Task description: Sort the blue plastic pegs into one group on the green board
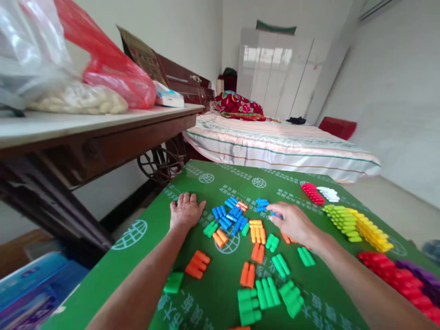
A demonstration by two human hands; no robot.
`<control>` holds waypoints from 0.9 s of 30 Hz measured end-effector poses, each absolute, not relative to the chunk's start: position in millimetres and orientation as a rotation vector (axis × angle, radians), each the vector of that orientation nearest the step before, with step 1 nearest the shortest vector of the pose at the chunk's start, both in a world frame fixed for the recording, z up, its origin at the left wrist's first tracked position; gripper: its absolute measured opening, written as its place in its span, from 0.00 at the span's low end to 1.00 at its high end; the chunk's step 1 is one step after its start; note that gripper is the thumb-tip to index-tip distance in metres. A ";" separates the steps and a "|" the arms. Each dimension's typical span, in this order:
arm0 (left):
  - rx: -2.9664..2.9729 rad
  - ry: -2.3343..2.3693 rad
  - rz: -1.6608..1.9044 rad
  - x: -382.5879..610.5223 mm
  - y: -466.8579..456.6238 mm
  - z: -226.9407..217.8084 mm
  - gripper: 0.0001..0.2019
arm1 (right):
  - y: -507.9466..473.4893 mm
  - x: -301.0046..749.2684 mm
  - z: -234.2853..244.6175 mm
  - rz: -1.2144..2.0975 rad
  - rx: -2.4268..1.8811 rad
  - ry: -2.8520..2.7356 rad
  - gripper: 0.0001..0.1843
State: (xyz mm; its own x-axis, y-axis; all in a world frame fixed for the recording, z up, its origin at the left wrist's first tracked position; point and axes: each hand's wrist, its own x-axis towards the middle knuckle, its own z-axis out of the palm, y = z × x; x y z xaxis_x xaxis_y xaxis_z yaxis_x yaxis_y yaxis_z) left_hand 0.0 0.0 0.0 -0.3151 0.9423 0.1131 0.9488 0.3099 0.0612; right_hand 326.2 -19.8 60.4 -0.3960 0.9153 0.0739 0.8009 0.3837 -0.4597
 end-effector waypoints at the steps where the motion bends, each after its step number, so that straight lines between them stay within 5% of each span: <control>1: -1.802 -2.491 -0.183 0.6 -0.2 0.0 0.32 | -1.5 317.9 60.3 0.392 -1.543 -2.405 0.20; 10: -1.786 -2.460 -0.208 2.7 0.8 -4.2 0.30 | 64.9 297.2 43.2 0.299 -1.785 -2.607 0.18; 20: -1.799 -2.464 -0.237 2.4 1.5 -5.0 0.29 | 71.6 346.6 30.0 0.842 -1.652 -2.089 0.15; 27: -1.790 -2.481 -0.226 3.0 2.1 -5.6 0.30 | 51.5 341.9 20.3 0.912 -1.555 -2.220 0.17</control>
State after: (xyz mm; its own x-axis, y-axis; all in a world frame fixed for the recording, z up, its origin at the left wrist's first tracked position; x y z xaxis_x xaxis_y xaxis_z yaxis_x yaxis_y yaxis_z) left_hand 3.0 2.1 -5.6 -0.3176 0.9370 0.1456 0.9479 0.3095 0.0758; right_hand 341.9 51.5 20.3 -0.3810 0.9162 -0.1240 0.7388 0.2210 -0.6366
